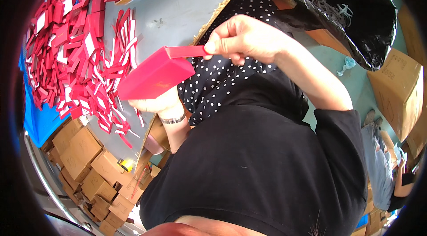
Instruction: Assembling red gift boxes by manually attaching ribbons to the boxes.
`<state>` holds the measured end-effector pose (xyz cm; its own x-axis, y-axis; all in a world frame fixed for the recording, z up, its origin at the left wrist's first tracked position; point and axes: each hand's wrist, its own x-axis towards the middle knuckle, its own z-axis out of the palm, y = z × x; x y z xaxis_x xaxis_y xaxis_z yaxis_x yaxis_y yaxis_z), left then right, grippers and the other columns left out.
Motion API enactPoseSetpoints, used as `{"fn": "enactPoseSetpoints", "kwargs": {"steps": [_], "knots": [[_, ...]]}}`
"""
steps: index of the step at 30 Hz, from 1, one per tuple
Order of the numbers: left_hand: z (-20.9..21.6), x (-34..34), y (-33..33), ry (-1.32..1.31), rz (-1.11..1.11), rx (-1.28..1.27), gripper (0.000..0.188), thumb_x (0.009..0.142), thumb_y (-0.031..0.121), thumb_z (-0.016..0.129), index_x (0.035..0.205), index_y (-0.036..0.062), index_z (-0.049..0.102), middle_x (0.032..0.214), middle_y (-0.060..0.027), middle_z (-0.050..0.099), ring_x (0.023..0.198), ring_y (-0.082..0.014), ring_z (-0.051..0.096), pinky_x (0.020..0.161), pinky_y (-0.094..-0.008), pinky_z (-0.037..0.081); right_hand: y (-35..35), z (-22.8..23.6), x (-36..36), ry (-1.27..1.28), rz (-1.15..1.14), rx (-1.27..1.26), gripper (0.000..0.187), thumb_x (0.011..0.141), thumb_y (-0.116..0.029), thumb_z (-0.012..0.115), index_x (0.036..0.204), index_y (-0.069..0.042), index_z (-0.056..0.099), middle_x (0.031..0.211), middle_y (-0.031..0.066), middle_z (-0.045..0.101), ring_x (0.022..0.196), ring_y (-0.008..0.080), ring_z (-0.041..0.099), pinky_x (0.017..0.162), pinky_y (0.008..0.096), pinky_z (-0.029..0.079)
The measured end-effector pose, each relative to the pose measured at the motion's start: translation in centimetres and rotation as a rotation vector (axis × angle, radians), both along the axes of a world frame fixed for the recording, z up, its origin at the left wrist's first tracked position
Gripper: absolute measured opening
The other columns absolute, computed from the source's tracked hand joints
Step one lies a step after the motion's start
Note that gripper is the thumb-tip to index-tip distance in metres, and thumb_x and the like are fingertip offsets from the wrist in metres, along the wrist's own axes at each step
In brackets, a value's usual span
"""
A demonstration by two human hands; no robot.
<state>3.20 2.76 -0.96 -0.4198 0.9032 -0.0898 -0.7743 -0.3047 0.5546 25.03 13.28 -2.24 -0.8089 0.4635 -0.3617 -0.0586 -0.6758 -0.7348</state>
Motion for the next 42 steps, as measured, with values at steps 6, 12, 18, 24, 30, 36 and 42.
{"fn": "enactPoseSetpoints", "kwargs": {"steps": [6,12,18,24,30,36,42], "knots": [[-2.0,-1.3,0.8,-0.005,0.231,-0.197,0.035,0.080,0.039,0.067,0.097,0.0105,0.056,0.085,-0.0028,0.059,0.089,-0.0212,0.056,0.086,-0.0433,0.044,-1.7,-0.1,-1.8,0.209,-0.040,-0.173,0.033,0.088,-0.018,0.063,0.112,0.002,0.053,0.059,0.0003,0.055,0.047,0.0063,0.052,0.043,0.0173,0.038],[-3.4,-2.2,1.2,-0.477,-0.346,0.270,0.057,0.076,0.040,0.070,0.121,0.0082,0.056,0.128,-0.0126,0.053,0.122,-0.0322,0.047,0.103,-0.0534,0.035,-2.5,-0.8,-3.6,0.286,-0.075,-0.172,0.035,0.090,-0.015,0.060,0.118,0.003,0.048,0.064,0.0036,0.059,0.051,0.0081,0.056,0.045,0.0165,0.041],[-3.4,-1.6,1.6,-0.686,-0.388,0.245,0.062,0.074,0.047,0.070,0.122,0.0090,0.054,0.130,-0.0127,0.052,0.123,-0.0366,0.044,0.102,-0.0591,0.033,-2.6,-0.5,-4.6,0.292,-0.101,-0.197,0.027,0.090,-0.014,0.060,0.111,0.002,0.053,0.064,0.0050,0.062,0.049,0.0064,0.055,0.045,0.0162,0.043],[-4.1,-2.3,1.6,-0.638,-0.461,0.293,0.060,0.077,0.048,0.066,0.123,0.0119,0.054,0.130,-0.0112,0.052,0.121,-0.0367,0.046,0.101,-0.0602,0.033,-2.8,-0.9,-5.1,0.315,-0.083,-0.230,0.019,0.091,-0.015,0.059,0.102,0.000,0.057,0.065,0.0052,0.063,0.047,0.0064,0.054,0.042,0.0158,0.041],[-6.0,-3.4,3.3,-0.465,-0.442,0.429,0.046,0.083,0.042,0.061,0.118,0.0127,0.056,0.127,-0.0105,0.053,0.116,-0.0301,0.050,0.094,-0.0478,0.043,-2.7,0.7,-4.6,0.222,-0.104,0.013,0.011,0.091,-0.013,0.058,0.094,-0.003,0.055,0.065,0.0039,0.061,0.048,0.0058,0.053,0.042,0.0166,0.038],[0.5,-1.3,4.3,1.183,0.314,0.031,0.059,0.092,0.044,0.047,0.125,-0.0048,0.042,0.125,-0.0170,0.049,0.117,-0.0277,0.048,0.102,-0.0409,0.034,-1.8,5.1,-2.3,-0.314,-0.256,0.951,0.011,0.079,-0.006,0.067,0.081,-0.001,0.057,0.061,0.0062,0.060,0.056,0.0121,0.063,0.052,0.0233,0.046],[3.6,0.8,3.6,1.884,-0.075,0.103,0.016,0.071,0.020,0.074,0.076,0.0089,0.063,0.069,-0.0015,0.056,0.074,-0.0220,0.052,0.080,-0.0388,0.039,-1.9,6.4,-2.0,-0.395,-0.176,1.234,0.016,0.077,-0.013,0.066,0.080,-0.002,0.055,0.058,0.0151,0.058,0.059,0.0310,0.063,0.053,0.0373,0.050]]}}
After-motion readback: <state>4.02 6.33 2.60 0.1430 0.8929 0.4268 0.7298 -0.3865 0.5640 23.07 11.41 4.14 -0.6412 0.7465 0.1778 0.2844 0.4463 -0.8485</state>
